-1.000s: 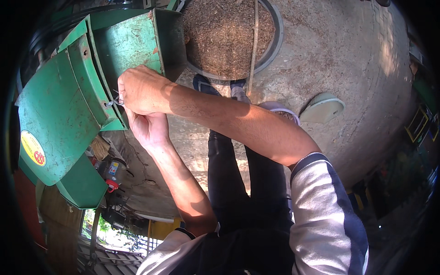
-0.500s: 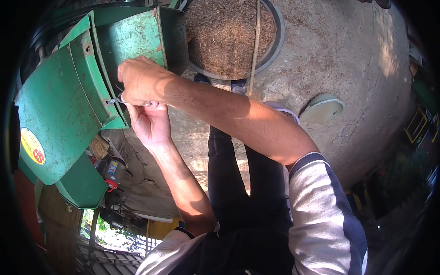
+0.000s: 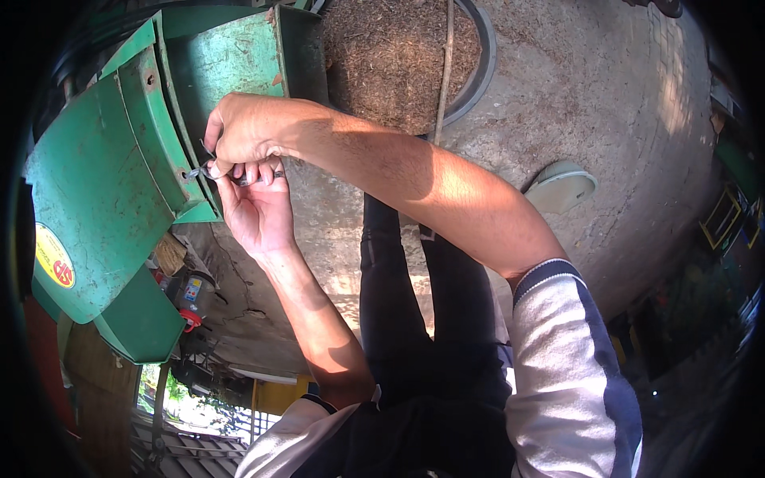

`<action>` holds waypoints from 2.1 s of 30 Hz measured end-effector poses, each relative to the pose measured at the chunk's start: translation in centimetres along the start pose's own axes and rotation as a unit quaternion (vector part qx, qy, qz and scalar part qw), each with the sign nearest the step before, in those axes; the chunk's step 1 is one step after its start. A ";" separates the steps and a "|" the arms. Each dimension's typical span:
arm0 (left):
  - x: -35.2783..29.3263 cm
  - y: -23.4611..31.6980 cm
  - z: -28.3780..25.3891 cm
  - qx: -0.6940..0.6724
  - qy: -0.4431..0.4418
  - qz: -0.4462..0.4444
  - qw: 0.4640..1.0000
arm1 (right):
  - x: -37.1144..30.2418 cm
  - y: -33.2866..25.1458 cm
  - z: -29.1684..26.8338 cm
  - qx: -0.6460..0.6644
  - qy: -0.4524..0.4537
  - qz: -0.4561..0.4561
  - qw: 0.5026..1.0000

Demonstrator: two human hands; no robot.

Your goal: Fixing or adjusting a part on a wood chipper or similar green agricultural machine.

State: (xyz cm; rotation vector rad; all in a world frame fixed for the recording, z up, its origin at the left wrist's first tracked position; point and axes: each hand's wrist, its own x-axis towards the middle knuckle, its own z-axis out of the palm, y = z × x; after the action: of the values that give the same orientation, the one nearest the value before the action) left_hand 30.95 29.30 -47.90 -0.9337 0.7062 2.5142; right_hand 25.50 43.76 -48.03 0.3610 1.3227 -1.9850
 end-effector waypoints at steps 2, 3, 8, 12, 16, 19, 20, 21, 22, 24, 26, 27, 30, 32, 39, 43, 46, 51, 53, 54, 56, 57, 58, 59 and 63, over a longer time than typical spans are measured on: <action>0.2 -0.1 -0.4 -0.006 -0.006 -0.009 1.000 | -0.1 0.0 -0.4 -0.008 -0.002 0.021 1.000; 0.2 0.2 -0.2 -0.012 -0.015 -0.011 1.000 | 0.2 -0.2 -0.1 -0.009 -0.005 0.018 1.000; -0.3 -0.2 1.6 0.021 0.068 0.007 0.997 | -0.9 -2.2 0.4 -0.172 0.029 0.019 0.985; 0.2 0.1 -0.4 0.013 0.011 -0.026 1.000 | -0.6 -2.0 0.0 -0.235 0.043 -0.024 0.971; 0.2 0.7 -0.5 -0.002 -0.043 -0.048 0.998 | -0.3 -1.1 0.1 -0.103 0.014 0.008 0.995; -0.6 1.2 0.4 0.007 0.014 0.003 1.000 | 0.2 -0.7 1.3 -0.011 0.017 -0.016 1.000; -0.4 1.2 0.4 0.007 0.008 0.009 1.000 | 0.2 -0.7 1.3 -0.008 0.015 -0.013 1.000; -0.3 0.7 0.2 0.005 0.007 0.012 1.000 | -0.6 -1.2 0.9 0.000 0.005 0.012 1.000; -0.3 0.5 0.6 0.000 -0.002 0.014 1.000 | -0.8 -1.4 0.7 -0.016 0.005 0.001 1.000; -0.3 0.1 0.9 -0.015 -0.003 0.019 1.000 | -0.3 -0.4 0.4 -0.019 0.004 -0.018 1.000; -0.3 -0.5 0.5 -0.027 0.002 0.026 0.999 | -0.4 0.3 0.0 -0.005 -0.009 -0.036 0.999; -0.3 -0.4 0.4 -0.024 0.003 0.034 0.999 | -1.0 -2.0 0.5 -0.018 0.017 0.019 1.000; -0.3 -0.5 0.5 -0.029 0.000 0.061 0.998 | -0.2 -0.9 0.7 0.034 0.008 -0.018 0.999; -0.3 -0.3 0.5 -0.028 -0.002 0.073 0.997 | -0.1 -0.8 0.6 0.042 0.010 0.000 0.999; -0.2 -0.7 0.7 -0.018 0.001 0.091 0.996 | -0.2 -0.5 0.4 0.047 -0.004 -0.014 0.999; -0.1 -1.0 0.7 0.015 -0.018 0.120 0.992 | 0.0 -1.3 0.3 0.030 -0.018 0.010 0.999; -0.2 -1.4 1.3 0.047 -0.002 0.122 0.991 | -0.2 -1.8 -0.2 0.073 -0.065 0.010 0.995; 0.2 -1.2 0.8 0.020 -0.026 0.114 0.993 | -0.3 -1.7 0.2 0.102 -0.060 0.000 0.993; 0.3 -1.3 0.5 -0.001 -0.036 0.112 0.993 | -0.6 -1.5 0.6 0.143 -0.065 -0.021 0.987; 0.0 -1.5 0.8 0.009 -0.032 0.115 0.993 | -0.8 -1.6 0.6 0.121 -0.025 -0.020 0.992; -0.2 -2.3 0.5 0.018 -0.036 0.118 0.992 | -0.7 -1.3 0.4 0.099 0.014 -0.019 0.995; -0.3 -2.2 0.3 0.017 -0.037 0.116 0.992 | -0.4 -1.0 0.1 0.088 0.001 -0.031 0.996; -0.4 -2.1 0.0 0.012 -0.044 0.104 0.994 | -0.2 -0.9 0.0 0.077 -0.011 -0.043 0.996; -0.4 -2.0 -0.2 0.006 -0.050 0.092 0.994 | -0.3 -1.0 -0.3 0.076 -0.009 -0.044 0.996; -1.1 -1.2 -0.2 0.067 -0.040 0.081 0.994 | -0.5 -2.8 0.8 -0.013 0.008 -0.046 0.999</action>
State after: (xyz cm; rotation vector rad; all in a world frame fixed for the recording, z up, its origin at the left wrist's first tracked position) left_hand 32.40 29.96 -47.67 -0.7537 0.9451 2.5881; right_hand 24.04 43.88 -45.46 0.3087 1.3955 -2.0422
